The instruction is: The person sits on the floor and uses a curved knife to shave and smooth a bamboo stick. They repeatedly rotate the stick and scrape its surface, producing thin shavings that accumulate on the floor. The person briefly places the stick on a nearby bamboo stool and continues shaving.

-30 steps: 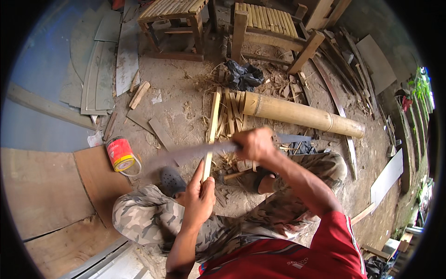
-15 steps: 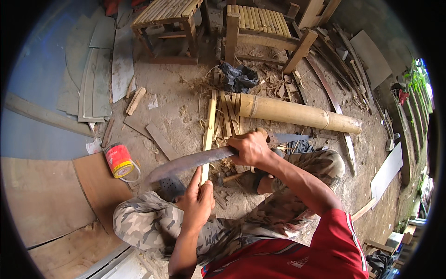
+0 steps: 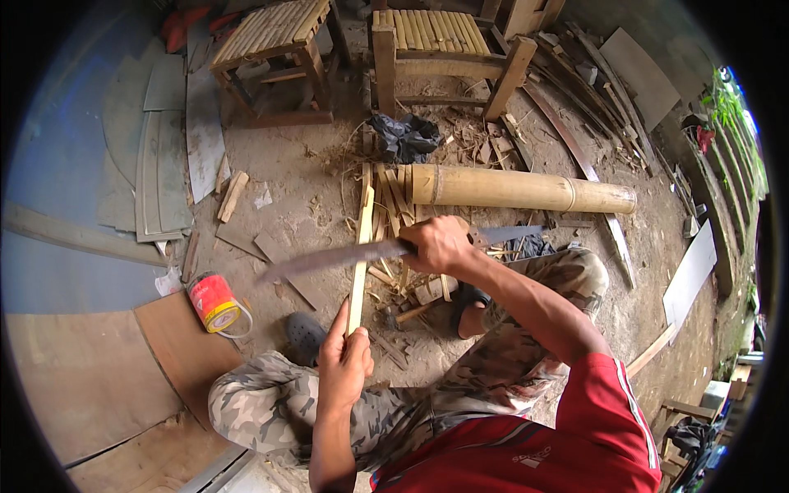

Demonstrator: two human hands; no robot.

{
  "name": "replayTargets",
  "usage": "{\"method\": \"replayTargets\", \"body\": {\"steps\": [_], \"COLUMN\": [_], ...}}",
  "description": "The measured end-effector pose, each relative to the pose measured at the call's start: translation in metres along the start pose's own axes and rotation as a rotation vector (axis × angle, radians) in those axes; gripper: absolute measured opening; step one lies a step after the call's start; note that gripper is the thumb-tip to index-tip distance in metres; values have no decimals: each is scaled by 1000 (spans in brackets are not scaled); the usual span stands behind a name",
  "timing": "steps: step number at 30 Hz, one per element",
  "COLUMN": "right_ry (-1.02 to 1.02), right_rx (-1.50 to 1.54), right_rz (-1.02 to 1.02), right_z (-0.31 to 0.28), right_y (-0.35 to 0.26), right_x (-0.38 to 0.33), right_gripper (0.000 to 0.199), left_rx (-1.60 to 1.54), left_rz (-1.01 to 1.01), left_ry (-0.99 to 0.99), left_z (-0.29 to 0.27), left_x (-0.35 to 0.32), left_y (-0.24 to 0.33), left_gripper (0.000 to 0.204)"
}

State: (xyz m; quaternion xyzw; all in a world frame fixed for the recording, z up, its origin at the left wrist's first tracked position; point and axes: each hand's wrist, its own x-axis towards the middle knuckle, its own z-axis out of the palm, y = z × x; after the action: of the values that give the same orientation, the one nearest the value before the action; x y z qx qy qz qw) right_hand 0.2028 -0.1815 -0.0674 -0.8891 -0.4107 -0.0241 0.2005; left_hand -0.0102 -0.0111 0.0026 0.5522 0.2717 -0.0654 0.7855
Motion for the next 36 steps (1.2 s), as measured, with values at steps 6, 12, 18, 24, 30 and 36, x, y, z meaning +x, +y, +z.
{"method": "replayTargets", "body": {"steps": [6, 12, 18, 24, 30, 36], "right_ry": [-166, -303, 108, -145, -36, -73], "right_rx": [12, 5, 371, 1040, 1571, 1706], "right_rz": [320, 616, 772, 757, 660, 677], "right_z": [-17, -18, -19, -45, -45, -56], "right_y": [12, 54, 68, -14, -33, -39], "right_x": [17, 26, 16, 15, 14, 14], "right_gripper": [20, 44, 41, 62, 23, 24], "left_rx": [-53, -70, 124, 465, 616, 46], "left_rz": [-18, -2, 98, 257, 411, -9], "left_ry": [-36, -55, -35, 63, 10, -183], "left_z": [-3, -10, -5, -2, 10, 1], "left_x": [-2, -10, -4, 0, -1, -2], "left_y": [1, 7, -2, -8, -6, 2], "left_gripper": [56, 56, 55, 49, 50, 43]}}
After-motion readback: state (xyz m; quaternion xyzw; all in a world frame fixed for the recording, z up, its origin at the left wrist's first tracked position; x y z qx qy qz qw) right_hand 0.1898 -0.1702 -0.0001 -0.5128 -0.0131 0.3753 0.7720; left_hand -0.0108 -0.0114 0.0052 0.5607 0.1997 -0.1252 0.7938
